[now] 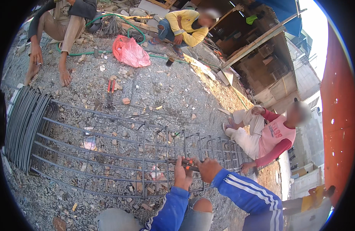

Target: The person assembles a rebar cage by hand and using pliers, securing metal wires around the intersections of the reinforcement bars.

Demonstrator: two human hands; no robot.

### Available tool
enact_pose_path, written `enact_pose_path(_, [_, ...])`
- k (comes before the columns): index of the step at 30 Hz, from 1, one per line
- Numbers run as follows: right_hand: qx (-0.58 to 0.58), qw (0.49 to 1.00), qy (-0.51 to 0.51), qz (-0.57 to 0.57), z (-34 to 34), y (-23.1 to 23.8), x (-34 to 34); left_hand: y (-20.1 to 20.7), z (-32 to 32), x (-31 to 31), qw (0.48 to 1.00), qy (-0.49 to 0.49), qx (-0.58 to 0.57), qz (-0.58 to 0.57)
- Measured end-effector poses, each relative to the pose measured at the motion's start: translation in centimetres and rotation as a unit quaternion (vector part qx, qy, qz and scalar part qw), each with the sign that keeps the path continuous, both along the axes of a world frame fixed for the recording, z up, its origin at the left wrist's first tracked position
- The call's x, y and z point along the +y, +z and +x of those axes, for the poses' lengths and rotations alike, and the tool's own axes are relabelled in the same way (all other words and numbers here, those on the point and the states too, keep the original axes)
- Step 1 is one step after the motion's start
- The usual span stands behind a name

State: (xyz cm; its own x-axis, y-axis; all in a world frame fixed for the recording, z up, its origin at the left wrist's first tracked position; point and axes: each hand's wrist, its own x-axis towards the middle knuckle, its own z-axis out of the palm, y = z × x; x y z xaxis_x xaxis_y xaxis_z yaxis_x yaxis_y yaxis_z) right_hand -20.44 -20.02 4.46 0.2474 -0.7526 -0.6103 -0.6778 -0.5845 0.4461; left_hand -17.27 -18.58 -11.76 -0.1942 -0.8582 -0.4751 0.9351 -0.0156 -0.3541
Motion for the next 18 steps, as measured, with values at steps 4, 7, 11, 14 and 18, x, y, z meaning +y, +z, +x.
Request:
enact_pose_path(4, [0.005, 1.000, -0.020, 0.007, -0.3, -0.3, 0.2, -0.2, -0.2, 0.6, 0.997, 0.039, 0.045, -0.046])
enact_pose_path(7, [-0.059, 0.993, -0.081, 0.063, -1.0, -0.4, -0.8, 0.0, -0.3, 0.8, 1.000, -0.001, -0.014, -0.012])
enact_pose_path(11, [-0.055, 0.977, -0.158, 0.135, -1.0, -0.3, -2.4, 0.8, 0.0, 0.4, 0.990, -0.054, -0.118, 0.052])
enact_pose_path(14, [0.016, 0.978, -0.188, 0.083, -0.5, -0.7, -2.1, 1.1, -0.1, 0.0, 0.987, -0.065, -0.129, 0.074])
enact_pose_path(18, [-0.017, 0.991, -0.125, 0.035, -0.1, -1.0, -0.9, 0.6, -0.7, -0.1, 0.988, -0.015, -0.139, 0.063])
